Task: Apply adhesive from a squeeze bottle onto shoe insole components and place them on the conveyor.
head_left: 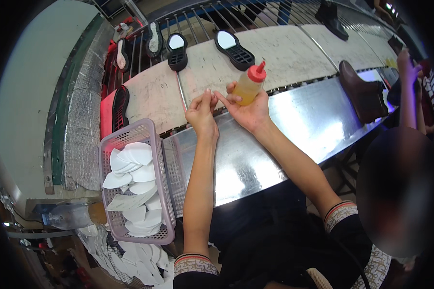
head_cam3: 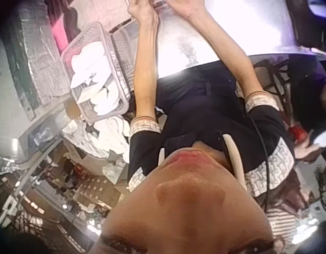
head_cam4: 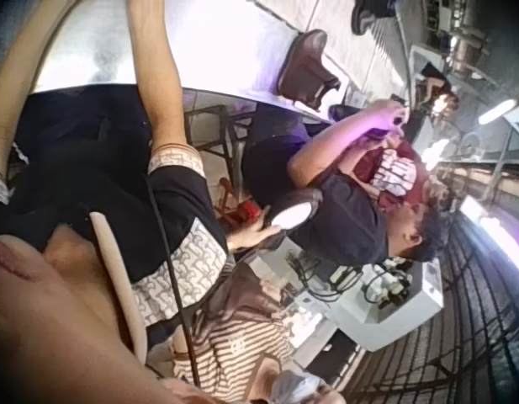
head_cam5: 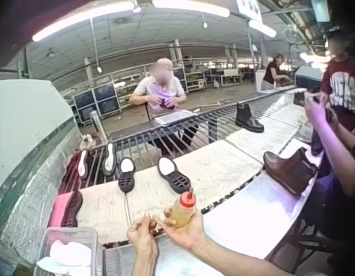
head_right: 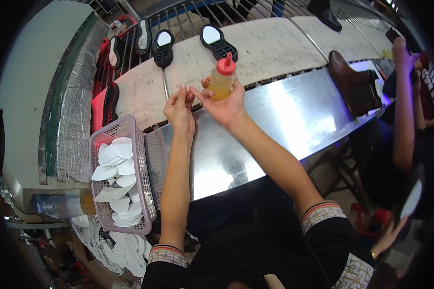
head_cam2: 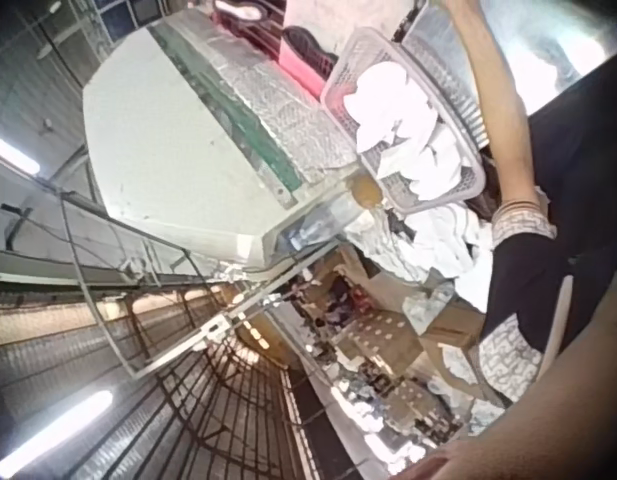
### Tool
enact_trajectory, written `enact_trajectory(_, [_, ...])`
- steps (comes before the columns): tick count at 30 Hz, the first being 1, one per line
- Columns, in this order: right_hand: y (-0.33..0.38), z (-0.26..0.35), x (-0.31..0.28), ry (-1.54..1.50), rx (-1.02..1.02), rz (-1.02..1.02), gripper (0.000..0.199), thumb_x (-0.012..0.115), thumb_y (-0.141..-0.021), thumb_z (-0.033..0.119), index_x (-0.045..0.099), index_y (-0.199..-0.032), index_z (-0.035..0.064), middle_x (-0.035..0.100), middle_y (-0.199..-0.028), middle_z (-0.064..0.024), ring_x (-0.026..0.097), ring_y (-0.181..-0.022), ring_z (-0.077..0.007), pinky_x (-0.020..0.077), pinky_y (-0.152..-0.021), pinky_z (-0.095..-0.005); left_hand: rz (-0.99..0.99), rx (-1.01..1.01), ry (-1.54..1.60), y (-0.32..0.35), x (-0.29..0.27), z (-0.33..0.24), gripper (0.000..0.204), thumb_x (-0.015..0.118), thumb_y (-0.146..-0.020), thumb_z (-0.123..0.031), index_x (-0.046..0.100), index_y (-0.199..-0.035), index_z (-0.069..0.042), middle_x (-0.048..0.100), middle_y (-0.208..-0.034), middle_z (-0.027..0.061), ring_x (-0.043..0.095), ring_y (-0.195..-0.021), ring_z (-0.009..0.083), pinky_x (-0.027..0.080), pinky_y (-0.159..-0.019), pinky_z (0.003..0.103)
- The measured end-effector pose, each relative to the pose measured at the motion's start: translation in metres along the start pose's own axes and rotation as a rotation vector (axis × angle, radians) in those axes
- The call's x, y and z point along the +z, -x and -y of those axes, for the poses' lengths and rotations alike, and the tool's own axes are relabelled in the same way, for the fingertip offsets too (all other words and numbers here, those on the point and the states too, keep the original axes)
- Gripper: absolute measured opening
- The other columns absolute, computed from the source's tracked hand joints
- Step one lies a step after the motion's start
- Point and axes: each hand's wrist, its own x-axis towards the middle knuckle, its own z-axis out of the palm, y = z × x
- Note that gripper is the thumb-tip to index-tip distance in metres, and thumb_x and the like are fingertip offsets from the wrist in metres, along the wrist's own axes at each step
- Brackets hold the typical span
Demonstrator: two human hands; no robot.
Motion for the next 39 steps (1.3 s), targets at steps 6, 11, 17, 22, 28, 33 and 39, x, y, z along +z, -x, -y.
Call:
enact_trajectory(6, [0.002, -0.001, -0.003, -0.015, 0.006, -0.062, 0.034, 0.039, -0.087, 0.029, 0.049, -0.091, -0.0036, 0.053, -0.084, -0.0134, 0.04, -0.051, -0.0151, 0.0328, -0.107, -0.0446, 0.016, 0.102, -0.182, 0.002, -0.002, -0.005, 0.017, 0.069, -0.084, -0.014, 0.06, -0.078, 0.0, 0.062, -0.071, 0.0037, 0.059, -0.064, 0.0095, 0.047, -0.059, 0.021])
enact_trajectory(11, [0.001, -0.003, -0.004, -0.005, 0.042, -0.042, 0.045, 0.035, -0.091, 0.04, 0.051, -0.093, -0.0014, 0.055, -0.083, -0.0123, 0.041, -0.056, -0.0165, 0.0389, -0.101, -0.045, 0.159, 0.235, -0.478, 0.001, -0.006, -0.002, 0.025, 0.059, -0.092, -0.02, 0.06, -0.083, 0.004, 0.062, -0.071, 0.0055, 0.059, -0.064, 0.0103, 0.047, -0.059, 0.023])
enact_trajectory(17, [0.0, -0.002, -0.005, -0.012, 0.021, -0.072, 0.03, 0.04, -0.088, 0.027, 0.05, -0.095, -0.0008, 0.054, -0.084, -0.0116, 0.04, -0.053, -0.0151, 0.0393, -0.101, -0.0427, 0.172, 0.123, -0.503, -0.008, -0.013, 0.003, 0.029, 0.047, -0.097, -0.021, 0.059, -0.087, 0.004, 0.063, -0.075, 0.0072, 0.059, -0.063, 0.0105, 0.048, -0.057, 0.023])
enact_trajectory(22, [0.001, -0.005, -0.007, -0.041, 0.079, -0.11, 0.03, 0.04, -0.088, 0.027, 0.051, -0.094, -0.0001, 0.054, -0.084, -0.0107, 0.04, -0.056, -0.015, 0.0387, -0.1, -0.04, 0.199, 0.038, -0.505, -0.01, -0.015, 0.0, 0.029, 0.046, -0.097, -0.02, 0.06, -0.09, 0.004, 0.064, -0.075, 0.0075, 0.059, -0.061, 0.01, 0.049, -0.055, 0.023])
enact_trajectory(28, [0.0, -0.008, -0.009, -0.045, 0.115, -0.101, 0.031, 0.038, -0.087, 0.026, 0.051, -0.094, -0.0006, 0.054, -0.083, -0.0102, 0.04, -0.056, -0.0151, 0.0392, -0.099, -0.039, 0.235, -0.036, -0.414, -0.005, -0.011, -0.008, 0.027, 0.057, -0.093, -0.023, 0.063, -0.088, 0.003, 0.066, -0.074, 0.0081, 0.059, -0.059, 0.0093, 0.049, -0.055, 0.022])
enact_trajectory(33, [0.0, -0.011, -0.01, -0.033, 0.103, -0.104, 0.031, 0.037, -0.088, 0.025, 0.051, -0.094, -0.0005, 0.053, -0.082, -0.0099, 0.04, -0.057, -0.015, 0.0402, -0.097, -0.0382, 0.121, 0.045, -0.366, -0.001, -0.011, -0.012, 0.023, 0.069, -0.084, -0.021, 0.064, -0.082, 0.002, 0.065, -0.071, 0.0054, 0.057, -0.058, 0.0076, 0.046, -0.053, 0.021])
enact_trajectory(39, [0.001, -0.01, -0.011, -0.045, 0.095, -0.114, 0.031, 0.037, -0.087, 0.026, 0.052, -0.094, -0.0001, 0.054, -0.083, -0.0097, 0.041, -0.058, -0.0148, 0.0415, -0.092, -0.0369, 0.082, 0.146, -0.381, 0.002, -0.004, -0.015, 0.022, 0.077, -0.077, -0.017, 0.062, -0.076, -0.001, 0.062, -0.067, 0.001, 0.054, -0.058, 0.0053, 0.041, -0.053, 0.019])
